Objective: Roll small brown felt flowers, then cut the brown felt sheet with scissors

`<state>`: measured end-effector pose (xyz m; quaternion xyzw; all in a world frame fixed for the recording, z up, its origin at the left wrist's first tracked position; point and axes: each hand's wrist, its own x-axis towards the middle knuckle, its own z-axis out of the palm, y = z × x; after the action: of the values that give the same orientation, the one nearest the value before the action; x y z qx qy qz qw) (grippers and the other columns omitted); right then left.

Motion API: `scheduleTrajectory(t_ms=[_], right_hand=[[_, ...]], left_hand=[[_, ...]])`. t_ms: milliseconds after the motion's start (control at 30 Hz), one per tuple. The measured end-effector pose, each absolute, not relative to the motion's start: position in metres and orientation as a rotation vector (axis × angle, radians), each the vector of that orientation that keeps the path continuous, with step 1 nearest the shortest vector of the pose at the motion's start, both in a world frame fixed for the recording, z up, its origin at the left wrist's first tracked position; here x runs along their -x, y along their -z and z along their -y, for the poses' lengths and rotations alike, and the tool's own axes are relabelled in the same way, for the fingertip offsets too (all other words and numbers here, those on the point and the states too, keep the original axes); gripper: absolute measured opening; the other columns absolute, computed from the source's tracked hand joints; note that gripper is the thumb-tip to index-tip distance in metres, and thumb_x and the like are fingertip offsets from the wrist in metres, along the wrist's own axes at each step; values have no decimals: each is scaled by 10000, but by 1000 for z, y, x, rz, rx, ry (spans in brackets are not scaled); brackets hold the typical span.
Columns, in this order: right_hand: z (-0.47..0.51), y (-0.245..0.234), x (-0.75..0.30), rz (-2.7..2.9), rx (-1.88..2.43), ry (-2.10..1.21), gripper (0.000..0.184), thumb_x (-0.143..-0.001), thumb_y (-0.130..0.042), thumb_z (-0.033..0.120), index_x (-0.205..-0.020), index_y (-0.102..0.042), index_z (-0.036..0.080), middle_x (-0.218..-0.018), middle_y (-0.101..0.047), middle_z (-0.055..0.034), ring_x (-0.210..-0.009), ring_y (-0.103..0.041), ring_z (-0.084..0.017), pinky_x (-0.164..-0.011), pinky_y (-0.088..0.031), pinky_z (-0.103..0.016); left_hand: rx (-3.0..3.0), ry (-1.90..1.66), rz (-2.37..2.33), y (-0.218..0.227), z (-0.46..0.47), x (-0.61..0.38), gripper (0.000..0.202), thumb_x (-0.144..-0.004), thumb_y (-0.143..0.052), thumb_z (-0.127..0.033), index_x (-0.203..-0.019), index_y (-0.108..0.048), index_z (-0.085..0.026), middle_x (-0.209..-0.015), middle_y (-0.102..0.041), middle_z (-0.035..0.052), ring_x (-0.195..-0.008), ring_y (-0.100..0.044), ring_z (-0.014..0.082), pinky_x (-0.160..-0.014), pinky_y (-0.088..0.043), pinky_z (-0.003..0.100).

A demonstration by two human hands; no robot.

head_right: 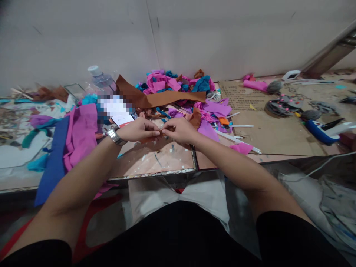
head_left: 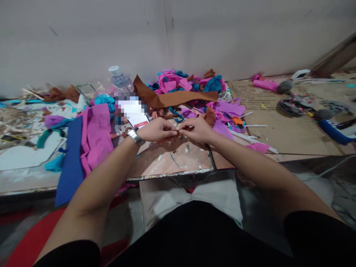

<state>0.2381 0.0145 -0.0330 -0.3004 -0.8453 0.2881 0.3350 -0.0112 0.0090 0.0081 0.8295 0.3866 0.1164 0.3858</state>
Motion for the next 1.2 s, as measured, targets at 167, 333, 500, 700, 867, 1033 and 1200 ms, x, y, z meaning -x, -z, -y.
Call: scheduleTrajectory(t_ms=[167, 333, 500, 700, 867, 1033, 1200], right_hand=[[-17, 36, -239, 2175, 861, -750, 178, -930, -695, 292, -923, -841, 190, -894, -842, -59, -795, -732, -202, -731, -513, -307], [-23, 36, -244, 2057, 980, -773, 206, -896, -713, 341, -888, -841, 180, -784, -799, -34, -703, -670, -182, -690, -472, -302], [-29, 34, -247, 1924, 1004, -726, 214, -868, -733, 358, -854, -831, 169, -811, -786, -41, -774, -653, -192, -727, -459, -311], [-30, 36, -245, 1884, 963, -689, 227, -889, -738, 379, -865, -831, 174, -825, -788, -55, -781, -649, -201, -712, -460, -316], [-32, 38, -245, 1852, 948, -706, 210, -882, -739, 361, -852, -819, 169, -806, -779, -49, -745, -655, -186, -702, -468, -310], [-28, 41, -244, 1979, 934, -752, 210, -901, -719, 349, -883, -823, 168, -775, -779, -34, -696, -648, -171, -670, -464, -291], [-19, 43, -239, 2158, 860, -799, 180, -929, -706, 303, -960, -845, 193, -877, -829, -41, -793, -712, -185, -741, -509, -287]], left_hand=[[-2162, -164, -965, -13, -15, 20, 384, -974, -650, -525, -961, -858, -203, -795, -813, 40, -652, -686, 146, -595, -465, 233], [-2116, -382, -1091, -13, -22, 31, 452, -938, -690, -594, -966, -852, -173, -782, -794, 58, -657, -680, 159, -611, -485, 246], [-1963, -714, -1188, -10, -20, 29, 567, -809, -850, -651, -1048, -844, -137, -899, -829, 127, -745, -752, 217, -649, -558, 285], [-1747, -1010, -1201, -4, -22, 24, 548, -783, -883, -609, -1031, -841, -123, -874, -823, 116, -744, -762, 199, -745, -642, 335], [-1751, -1309, -1312, 2, -27, 23, 488, -893, -765, -603, -1054, -824, -146, -849, -803, 78, -737, -744, 175, -725, -620, 292], [-2119, -1208, -1290, -8, -13, 19, 518, -972, -686, -597, -1255, -776, -172, -1112, -840, 117, -969, -793, 222, -877, -605, 298], [-2458, -453, -1081, -13, -6, 15, 434, -987, -645, -571, -1004, -862, -195, -810, -821, 45, -667, -690, 154, -658, -476, 257]])
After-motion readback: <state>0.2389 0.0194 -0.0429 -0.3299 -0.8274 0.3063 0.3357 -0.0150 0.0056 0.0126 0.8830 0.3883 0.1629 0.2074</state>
